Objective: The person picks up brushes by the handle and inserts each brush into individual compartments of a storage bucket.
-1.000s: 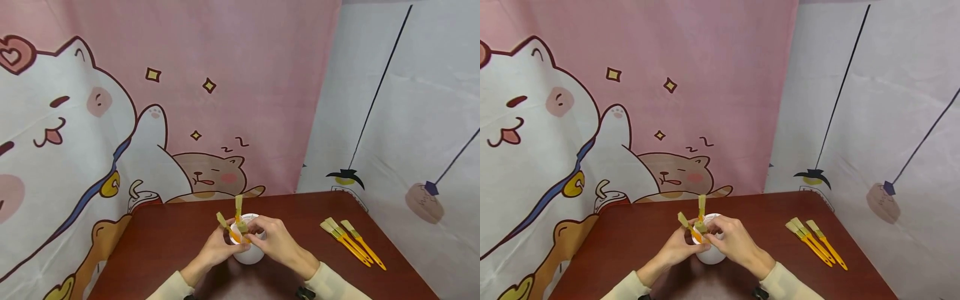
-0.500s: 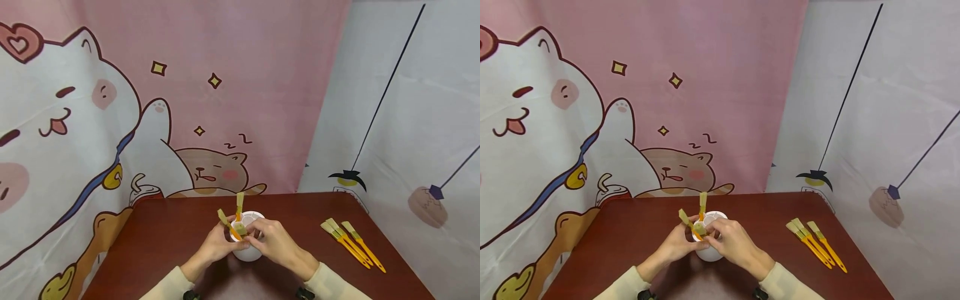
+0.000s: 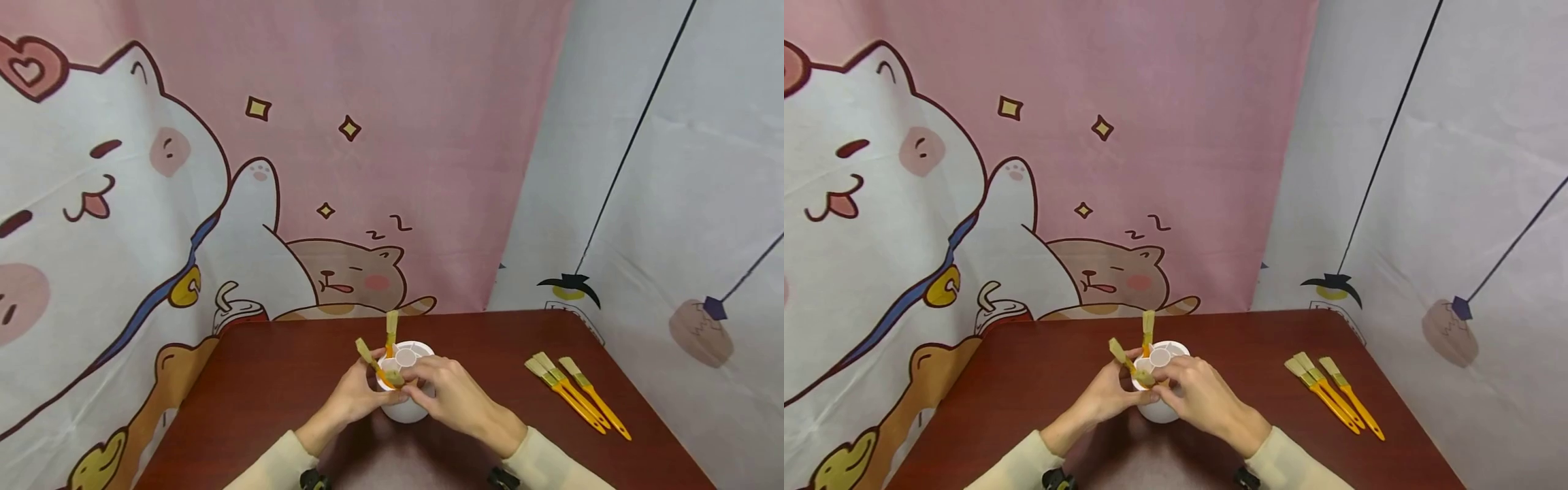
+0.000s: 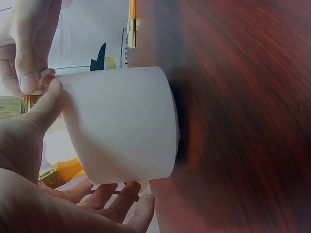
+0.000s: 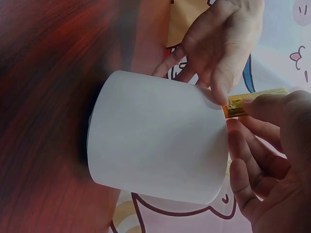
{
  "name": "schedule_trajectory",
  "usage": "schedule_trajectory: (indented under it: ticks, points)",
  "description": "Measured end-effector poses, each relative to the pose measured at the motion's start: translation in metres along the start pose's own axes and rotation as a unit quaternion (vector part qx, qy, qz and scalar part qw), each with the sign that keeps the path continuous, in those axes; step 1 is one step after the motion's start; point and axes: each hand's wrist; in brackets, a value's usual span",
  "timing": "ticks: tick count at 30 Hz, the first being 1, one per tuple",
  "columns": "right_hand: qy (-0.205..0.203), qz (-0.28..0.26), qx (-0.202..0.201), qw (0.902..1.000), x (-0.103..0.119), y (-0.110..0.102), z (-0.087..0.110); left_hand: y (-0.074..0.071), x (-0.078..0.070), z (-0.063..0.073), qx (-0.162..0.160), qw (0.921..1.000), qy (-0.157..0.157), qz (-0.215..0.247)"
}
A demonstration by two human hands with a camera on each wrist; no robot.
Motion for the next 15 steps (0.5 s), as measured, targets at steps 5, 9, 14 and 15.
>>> schedule_trajectory:
  ticks: [5,9,14,15]
  points:
    - [0.007,-0.002,-0.004,1.0,-0.0002,-0.0026,0.0008,-0.0002,-0.0023,-0.0003,0.003,0.9999,0.003,0.015]
    - [0.011,-0.013,-0.011,0.9998,-0.0007,-0.004,0.0047,0.0017,-0.0028,0.0005,0.007,0.9995,0.001,0.031]
    - [0.008,-0.019,-0.023,0.9995,-0.004,-0.0089,0.0073,0.0043,-0.002,-0.0004,0.003,0.9991,-0.004,0.041]
    - [0.007,-0.017,-0.026,0.9995,-0.0049,-0.0105,0.0074,0.0048,-0.0022,-0.0008,-0.001,0.9992,-0.005,0.04]
Point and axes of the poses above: each hand's wrist, its own z-axis away from the middle knuckle, its own y-axis out of the palm, x = y × z, and after that the axes turned 13 degrees about x, right-handed
